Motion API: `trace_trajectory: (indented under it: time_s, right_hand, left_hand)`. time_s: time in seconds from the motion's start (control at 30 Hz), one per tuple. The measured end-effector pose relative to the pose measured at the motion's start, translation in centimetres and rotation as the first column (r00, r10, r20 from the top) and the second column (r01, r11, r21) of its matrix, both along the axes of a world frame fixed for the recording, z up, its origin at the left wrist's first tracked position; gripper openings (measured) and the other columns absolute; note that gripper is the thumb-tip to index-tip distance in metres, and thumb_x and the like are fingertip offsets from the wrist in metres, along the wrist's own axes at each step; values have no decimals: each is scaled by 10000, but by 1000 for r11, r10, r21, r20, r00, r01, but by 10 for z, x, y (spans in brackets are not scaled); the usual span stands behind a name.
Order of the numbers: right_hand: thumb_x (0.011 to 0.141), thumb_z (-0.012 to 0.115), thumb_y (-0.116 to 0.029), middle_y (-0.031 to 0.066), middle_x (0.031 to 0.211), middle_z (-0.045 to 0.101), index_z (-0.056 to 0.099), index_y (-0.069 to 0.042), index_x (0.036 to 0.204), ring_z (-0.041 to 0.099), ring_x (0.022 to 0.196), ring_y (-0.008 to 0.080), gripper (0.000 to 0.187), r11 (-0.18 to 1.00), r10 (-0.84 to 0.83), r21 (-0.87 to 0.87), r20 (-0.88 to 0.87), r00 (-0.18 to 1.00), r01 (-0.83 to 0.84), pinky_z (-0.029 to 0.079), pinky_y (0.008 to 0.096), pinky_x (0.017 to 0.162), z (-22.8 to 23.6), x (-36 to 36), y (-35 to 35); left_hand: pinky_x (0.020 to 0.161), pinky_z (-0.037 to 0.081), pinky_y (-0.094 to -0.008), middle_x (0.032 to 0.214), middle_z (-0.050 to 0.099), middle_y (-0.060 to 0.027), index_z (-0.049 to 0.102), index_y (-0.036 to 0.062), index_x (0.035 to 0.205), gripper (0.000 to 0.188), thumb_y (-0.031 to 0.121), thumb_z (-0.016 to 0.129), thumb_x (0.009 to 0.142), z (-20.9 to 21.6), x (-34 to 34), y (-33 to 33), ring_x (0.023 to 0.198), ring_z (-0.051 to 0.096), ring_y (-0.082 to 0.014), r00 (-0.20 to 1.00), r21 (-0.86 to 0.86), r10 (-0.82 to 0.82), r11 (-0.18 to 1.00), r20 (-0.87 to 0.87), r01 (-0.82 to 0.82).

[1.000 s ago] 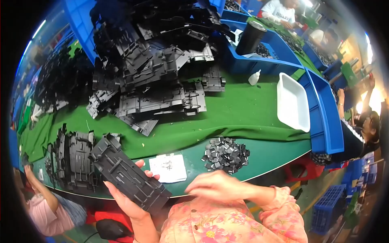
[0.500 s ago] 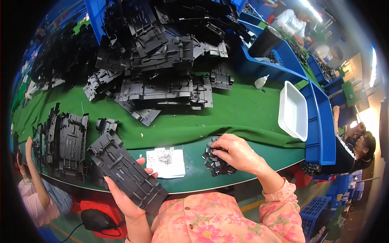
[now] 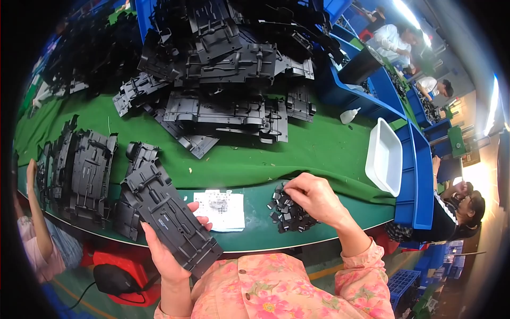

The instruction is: The person assembles toy car chassis by taking chassis pieces from a pile, attaching small plastic components to each chassis by hand, pressing them into place, and stacking the assembled chassis on the table.

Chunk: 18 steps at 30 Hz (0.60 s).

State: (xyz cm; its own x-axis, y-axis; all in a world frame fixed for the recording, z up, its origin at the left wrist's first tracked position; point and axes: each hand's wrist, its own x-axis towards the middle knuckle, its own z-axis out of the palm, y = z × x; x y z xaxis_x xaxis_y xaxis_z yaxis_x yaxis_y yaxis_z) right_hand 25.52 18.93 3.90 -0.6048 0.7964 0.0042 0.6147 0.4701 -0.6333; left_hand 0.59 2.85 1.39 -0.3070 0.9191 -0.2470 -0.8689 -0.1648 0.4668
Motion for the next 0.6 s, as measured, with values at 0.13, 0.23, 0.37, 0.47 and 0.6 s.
trace_trajectory:
  time_s: [0.13, 0.23, 0.37, 0.47, 0.6]
  right_hand:
    - [895, 570, -90, 69, 794, 633, 612, 37, 930, 571, 630, 88, 139, 809, -342, -548, -144, 929, 213, 472, 223, 592, 1, 5, 4]
    - [899, 569, -97, 68, 788, 644, 593, 30, 958, 578, 618, 75, 142, 709, -417, -677, -177, 892, 197, 453, 184, 559, 0, 9, 5]
    - [877, 589, -76, 70, 789, 653, 594, 25, 955, 597, 614, 78, 127, 673, -421, -715, -160, 893, 189, 443, 174, 536, -1, 6, 5]
    - [869, 588, -50, 72, 798, 650, 587, 27, 942, 607, 639, 79, 107, 688, -376, -705, -140, 916, 175, 452, 174, 550, 8, -5, 0]
    - [877, 577, -67, 62, 812, 649, 599, 30, 975, 611, 686, 94, 139, 746, -175, -665, -137, 975, 40, 500, 227, 627, 17, -25, -8]
  left_hand:
    - [834, 491, -464, 1220, 498, -219, 374, -19, 1304, 761, 625, 244, 919, 0, -3, -3, 940, 592, -315, 1000, -23, 28, 999, 9, -28]
    - [833, 491, -465, 1221, 497, -220, 373, -14, 1307, 757, 624, 246, 919, -1, -3, -2, 942, 592, -314, 999, -20, 29, 999, 15, -29]
    - [840, 490, -467, 1229, 493, -221, 366, -14, 1314, 767, 630, 244, 916, -1, -4, -2, 945, 592, -317, 999, -29, 36, 999, 11, -36]
    - [853, 489, -461, 1249, 481, -222, 353, -25, 1324, 781, 631, 236, 916, -2, -4, -3, 966, 589, -319, 998, -25, 38, 999, 43, -37]
    - [863, 492, -438, 1260, 478, -222, 361, -48, 1311, 800, 634, 219, 917, -5, -7, -4, 983, 589, -318, 998, 16, 15, 1000, 56, -16]
